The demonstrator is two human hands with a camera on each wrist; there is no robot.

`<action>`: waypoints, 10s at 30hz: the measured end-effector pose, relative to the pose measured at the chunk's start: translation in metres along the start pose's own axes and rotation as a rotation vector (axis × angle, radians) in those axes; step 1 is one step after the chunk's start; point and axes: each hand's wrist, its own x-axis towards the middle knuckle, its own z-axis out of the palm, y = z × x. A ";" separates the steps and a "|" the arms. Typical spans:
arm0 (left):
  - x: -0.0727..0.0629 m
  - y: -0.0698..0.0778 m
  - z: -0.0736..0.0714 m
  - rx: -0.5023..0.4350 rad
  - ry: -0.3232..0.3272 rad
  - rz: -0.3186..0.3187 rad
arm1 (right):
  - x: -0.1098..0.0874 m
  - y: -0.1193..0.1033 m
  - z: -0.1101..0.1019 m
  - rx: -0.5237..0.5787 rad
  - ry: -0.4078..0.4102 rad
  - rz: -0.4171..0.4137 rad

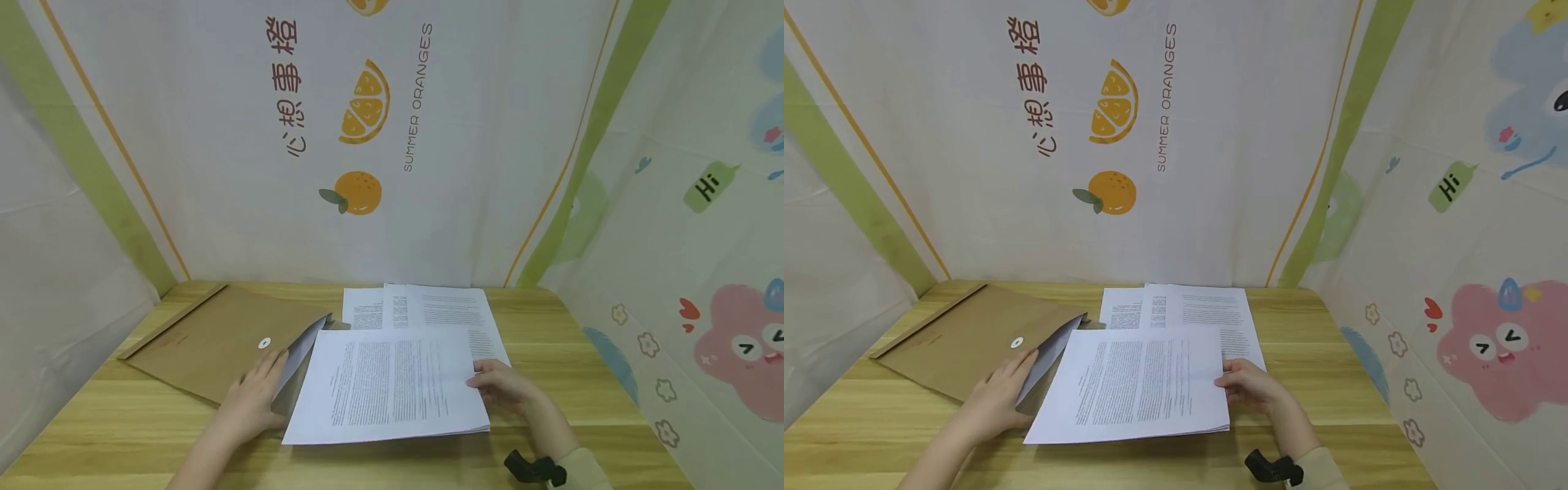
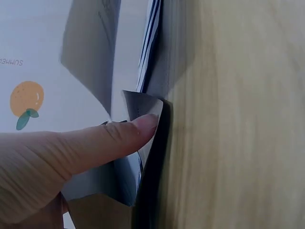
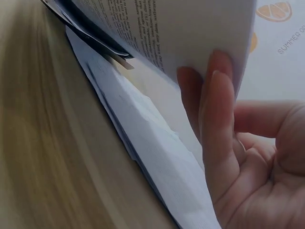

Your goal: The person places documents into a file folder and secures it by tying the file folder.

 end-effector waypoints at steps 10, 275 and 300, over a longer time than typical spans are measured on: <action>0.002 0.004 0.002 -0.004 0.010 0.002 | 0.012 0.009 0.008 0.035 0.070 -0.016; 0.099 0.059 0.026 -0.987 -0.061 -0.166 | 0.063 -0.049 0.050 -0.305 0.682 -0.036; 0.137 0.120 0.063 -1.423 -0.280 -0.437 | 0.007 -0.030 -0.033 -0.330 0.654 0.095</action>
